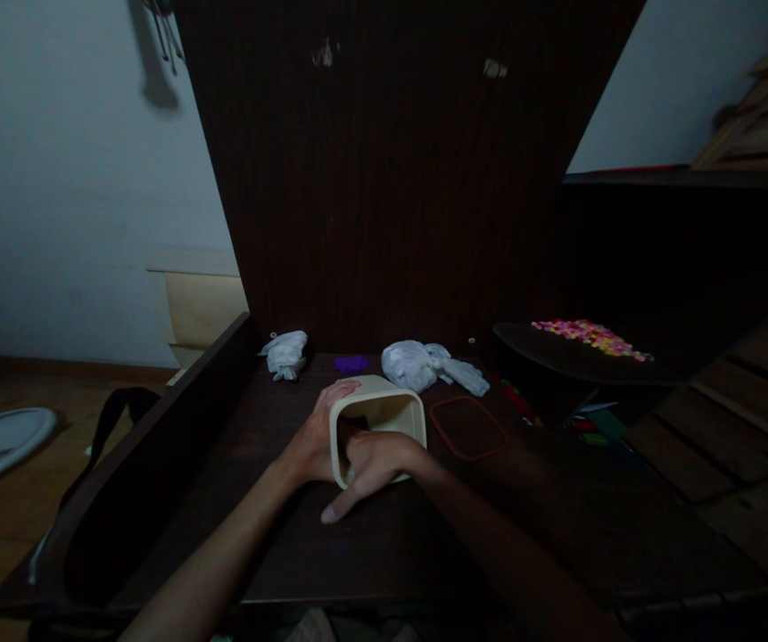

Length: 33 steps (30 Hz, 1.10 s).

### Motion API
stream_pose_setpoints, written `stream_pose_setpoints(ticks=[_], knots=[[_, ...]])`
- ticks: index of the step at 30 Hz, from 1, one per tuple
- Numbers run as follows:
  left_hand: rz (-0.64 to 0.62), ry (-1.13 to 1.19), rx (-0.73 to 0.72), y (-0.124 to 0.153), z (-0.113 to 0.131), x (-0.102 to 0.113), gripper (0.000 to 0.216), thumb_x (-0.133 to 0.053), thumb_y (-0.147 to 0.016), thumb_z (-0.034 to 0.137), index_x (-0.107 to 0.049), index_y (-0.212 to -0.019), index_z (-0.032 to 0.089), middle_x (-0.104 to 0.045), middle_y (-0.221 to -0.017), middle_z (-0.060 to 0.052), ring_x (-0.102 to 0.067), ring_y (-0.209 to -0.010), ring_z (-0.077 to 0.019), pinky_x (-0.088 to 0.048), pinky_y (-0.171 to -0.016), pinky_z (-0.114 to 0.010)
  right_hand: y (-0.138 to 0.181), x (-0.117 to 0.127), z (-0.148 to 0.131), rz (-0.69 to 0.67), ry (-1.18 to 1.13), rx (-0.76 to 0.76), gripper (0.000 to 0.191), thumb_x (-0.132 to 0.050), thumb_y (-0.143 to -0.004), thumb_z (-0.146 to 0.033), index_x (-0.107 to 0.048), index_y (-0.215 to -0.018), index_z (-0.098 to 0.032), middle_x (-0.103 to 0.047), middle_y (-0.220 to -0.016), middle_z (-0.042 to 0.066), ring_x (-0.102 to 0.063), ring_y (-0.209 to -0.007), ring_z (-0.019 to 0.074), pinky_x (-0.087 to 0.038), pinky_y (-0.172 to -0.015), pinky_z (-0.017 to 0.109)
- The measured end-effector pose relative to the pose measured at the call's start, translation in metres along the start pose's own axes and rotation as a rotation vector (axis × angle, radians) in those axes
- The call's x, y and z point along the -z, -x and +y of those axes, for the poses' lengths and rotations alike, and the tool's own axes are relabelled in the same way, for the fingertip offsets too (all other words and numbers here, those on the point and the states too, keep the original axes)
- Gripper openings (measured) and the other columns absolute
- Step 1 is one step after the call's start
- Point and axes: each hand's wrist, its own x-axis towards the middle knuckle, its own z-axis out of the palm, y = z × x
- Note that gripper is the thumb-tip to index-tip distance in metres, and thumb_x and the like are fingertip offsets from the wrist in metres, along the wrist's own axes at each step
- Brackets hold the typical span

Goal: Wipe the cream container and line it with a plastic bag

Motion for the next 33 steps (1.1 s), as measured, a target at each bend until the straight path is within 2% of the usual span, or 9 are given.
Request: stream_pose_setpoints(ticks=[3,6,8,12,17,21,29,33], knots=[[-0.017,0.009,0.025,0.001,0.001,0.001,0.118,-0.09,-0.057,0.055,-0.029,-0.154,0.024,-0.051,-0.143,-0.018,-0.05,-0.135,-0.0453,-0.04,-0.114,-0.065,-0.001,-0.005,-0.002,0.048,-0.07,0.061,0.112,-0.073,-0.072,-0.072,-0.039,-0.154,-0.005,-0.04,-0.159,0.022,-0.039,-0.146,0.0385,-0.034,-0.12,0.042],[-0.016,0.013,0.019,0.001,0.002,0.001,0.115,-0.089,-0.059,0.055,-0.03,-0.154,0.025,-0.052,-0.142,-0.018,-0.05,-0.135,-0.0448,-0.04,-0.115,-0.064,-0.002,-0.014,-0.002,0.094,-0.059,-0.017,0.128,-0.072,-0.067,-0.079,-0.029,-0.157,0.001,-0.026,-0.164,0.027,-0.022,-0.153,0.0433,-0.024,-0.124,0.048],[-0.014,0.006,0.021,0.001,0.002,0.002,0.114,-0.088,-0.061,0.054,-0.029,-0.154,0.025,-0.051,-0.142,-0.018,-0.05,-0.135,-0.0446,-0.04,-0.114,-0.064,-0.003,-0.018,0.0,0.133,-0.047,-0.039,0.135,-0.071,-0.064,-0.083,-0.023,-0.159,-0.001,-0.021,-0.166,0.026,-0.018,-0.153,0.0435,-0.021,-0.125,0.05],[-0.008,0.002,0.012,0.0,0.002,0.002,0.115,-0.088,-0.063,0.055,-0.027,-0.155,0.024,-0.049,-0.143,-0.019,-0.049,-0.135,-0.0444,-0.041,-0.114,-0.065,-0.004,-0.019,0.003,0.151,-0.045,-0.022,0.135,-0.065,-0.062,-0.088,-0.022,-0.161,-0.007,-0.023,-0.167,0.022,-0.024,-0.153,0.042,-0.022,-0.124,0.049],[-0.009,0.019,0.024,0.0,-0.001,0.002,0.115,-0.089,-0.06,0.056,-0.028,-0.154,0.025,-0.05,-0.143,-0.018,-0.051,-0.134,-0.0439,-0.042,-0.114,-0.063,-0.003,-0.019,0.005,0.134,-0.013,-0.028,0.128,-0.063,-0.063,-0.089,-0.034,-0.157,-0.006,-0.032,-0.163,0.022,-0.032,-0.149,0.0421,-0.025,-0.123,0.048],[-0.02,0.015,0.021,0.0,-0.001,0.002,0.117,-0.09,-0.058,0.055,-0.029,-0.153,0.024,-0.052,-0.142,-0.019,-0.051,-0.135,-0.0448,-0.042,-0.113,-0.063,-0.002,-0.019,0.002,0.143,0.02,-0.063,0.13,-0.066,-0.061,-0.088,-0.037,-0.154,-0.003,-0.04,-0.158,0.025,-0.037,-0.146,0.0427,-0.027,-0.121,0.049],[-0.035,0.017,0.055,0.0,0.003,0.003,0.116,-0.091,-0.056,0.055,-0.031,-0.151,0.026,-0.051,-0.143,-0.018,-0.05,-0.134,-0.0462,-0.044,-0.111,-0.064,-0.001,-0.011,-0.003,0.121,-0.001,-0.051,0.129,-0.074,-0.06,-0.081,-0.033,-0.157,-0.007,-0.034,-0.162,0.024,-0.037,-0.146,0.0418,-0.034,-0.119,0.046],[-0.011,0.029,0.042,-0.002,0.006,0.003,0.11,-0.088,-0.062,0.052,-0.031,-0.151,0.027,-0.051,-0.142,-0.017,-0.051,-0.133,-0.0444,-0.045,-0.111,-0.064,-0.001,-0.008,-0.005,0.088,-0.073,-0.069,0.114,-0.074,-0.065,-0.077,-0.047,-0.15,-0.005,-0.051,-0.151,0.023,-0.052,-0.136,0.0409,-0.044,-0.11,0.044]])
